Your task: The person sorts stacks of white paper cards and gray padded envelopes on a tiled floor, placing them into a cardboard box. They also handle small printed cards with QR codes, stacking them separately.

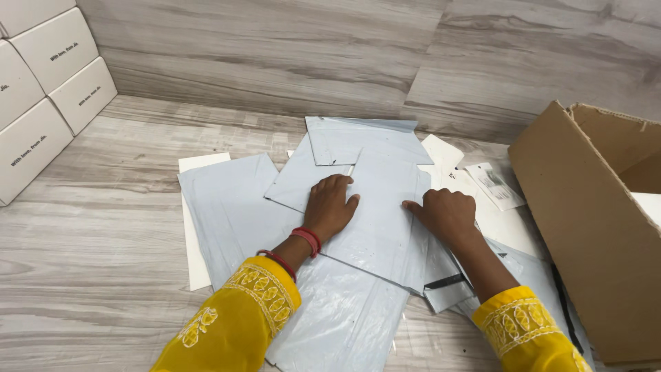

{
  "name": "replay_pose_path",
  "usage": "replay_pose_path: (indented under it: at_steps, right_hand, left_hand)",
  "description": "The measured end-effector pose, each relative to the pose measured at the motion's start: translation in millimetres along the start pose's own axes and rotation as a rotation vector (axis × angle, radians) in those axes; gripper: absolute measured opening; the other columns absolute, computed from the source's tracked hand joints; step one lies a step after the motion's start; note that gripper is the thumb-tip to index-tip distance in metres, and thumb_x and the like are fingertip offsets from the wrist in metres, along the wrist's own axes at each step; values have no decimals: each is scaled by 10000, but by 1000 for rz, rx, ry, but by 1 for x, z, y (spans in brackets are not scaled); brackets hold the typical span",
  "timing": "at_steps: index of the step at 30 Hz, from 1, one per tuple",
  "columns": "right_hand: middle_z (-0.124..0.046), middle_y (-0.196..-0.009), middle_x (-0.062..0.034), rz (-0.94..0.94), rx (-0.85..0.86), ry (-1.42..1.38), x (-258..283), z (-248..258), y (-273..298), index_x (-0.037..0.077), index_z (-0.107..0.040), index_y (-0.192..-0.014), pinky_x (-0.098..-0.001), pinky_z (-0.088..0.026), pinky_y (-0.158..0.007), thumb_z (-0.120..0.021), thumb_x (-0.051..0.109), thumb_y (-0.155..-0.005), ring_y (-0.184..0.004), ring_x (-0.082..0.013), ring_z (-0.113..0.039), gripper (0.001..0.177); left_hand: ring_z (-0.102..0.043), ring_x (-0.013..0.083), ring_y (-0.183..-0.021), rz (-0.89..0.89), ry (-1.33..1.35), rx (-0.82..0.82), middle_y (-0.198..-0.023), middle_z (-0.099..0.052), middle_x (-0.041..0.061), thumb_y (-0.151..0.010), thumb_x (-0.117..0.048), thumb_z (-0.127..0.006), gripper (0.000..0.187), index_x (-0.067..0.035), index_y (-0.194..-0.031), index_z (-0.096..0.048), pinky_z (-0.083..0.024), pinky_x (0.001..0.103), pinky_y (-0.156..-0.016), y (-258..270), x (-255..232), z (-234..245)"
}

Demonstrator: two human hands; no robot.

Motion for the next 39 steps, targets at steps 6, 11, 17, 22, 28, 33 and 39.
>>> replay_pose_path:
  at_steps: [6, 11, 17, 22, 28, 33, 39]
  right_hand:
    - [-749, -979, -121, -38, -99, -86, 16, -17, -16, 103, -739, -1058, -471, -563, -669, -518, 695, -942, -910, -303, -722, 642]
    - [-737, -1087, -82, -45, -239, -141, 24, -37, -14, 109, -720, -1127, -478, -583, -711, -469, 616, -1006, -1065, -285, -641, 579]
    - [-670, -1274, -96, 61, -468, -313, 23, -37, -6, 102, -681, -1258, -496, -531, -838, -604, 495, -949, -1157, -323, -585, 505]
    - [-565, -1423, -101, 358, -623, -171, 71, -10, 29, 159, -654, -1287, -602, -317, -1103, -692, 476, -906, -1378, -312, -455, 497]
    - [-428, -1592, -137, 1152, -321, -316, 189, 12, 144, 222, -550, -1441, -710, -202, -1128, -497, 712, -912, -1488, -373, -336, 723]
    - [-416, -1614, -64, 1058, -225, -281, 202, 20, 124, 277, -502, -1507, -714, -226, -1122, -355, 739, -954, -1495, -353, -322, 736]
    - [-433, -1563, -70, 740, -183, -191, 187, 15, 81, 286, -506, -1468, -600, -376, -1043, -398, 710, -924, -1380, -344, -437, 698]
  left_hand:
    - [-571, 309, -1194, -182, -79, 32, -1292, -620, 157, -923, -283, -659, 525, -24, -1361, -527, -393, 474, -1057, 14, -8, -7]
    - [-567, 291, -1223, -234, -127, 102, -1296, -618, 149, -938, -289, -639, 520, -13, -1362, -517, -392, 463, -1060, 13, -15, -4]
    - [-586, 314, -1210, -260, -73, 77, -1295, -619, 164, -959, -268, -614, 522, -24, -1404, -491, -428, 465, -1049, 14, -16, -3]
    - [-655, 354, -1094, 40, 249, 113, -1329, -633, 159, -941, -235, -577, 515, -103, -1429, -479, -519, 468, -920, -7, 20, -1]
    - [-625, 342, -1209, 291, -139, -102, -1287, -667, 151, -950, -347, -620, 476, -106, -1354, -552, -447, 515, -1041, -46, 128, 54]
    - [-544, 322, -1309, 538, -159, -59, -1347, -642, 111, -974, -409, -562, 437, -155, -1327, -602, -273, 615, -1148, -49, 194, 89]
    - [-356, 354, -1442, 569, -508, -177, -1447, -551, 138, -930, -476, -577, 557, -114, -1353, -591, -101, 740, -1135, -14, 243, 135]
Point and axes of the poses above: each hand's wrist, its own y-axis away from the middle knuckle, its own z-axis out of the back of the hand, x = y × z, the point moved 3 cm from there along -y, towards the middle knuckle
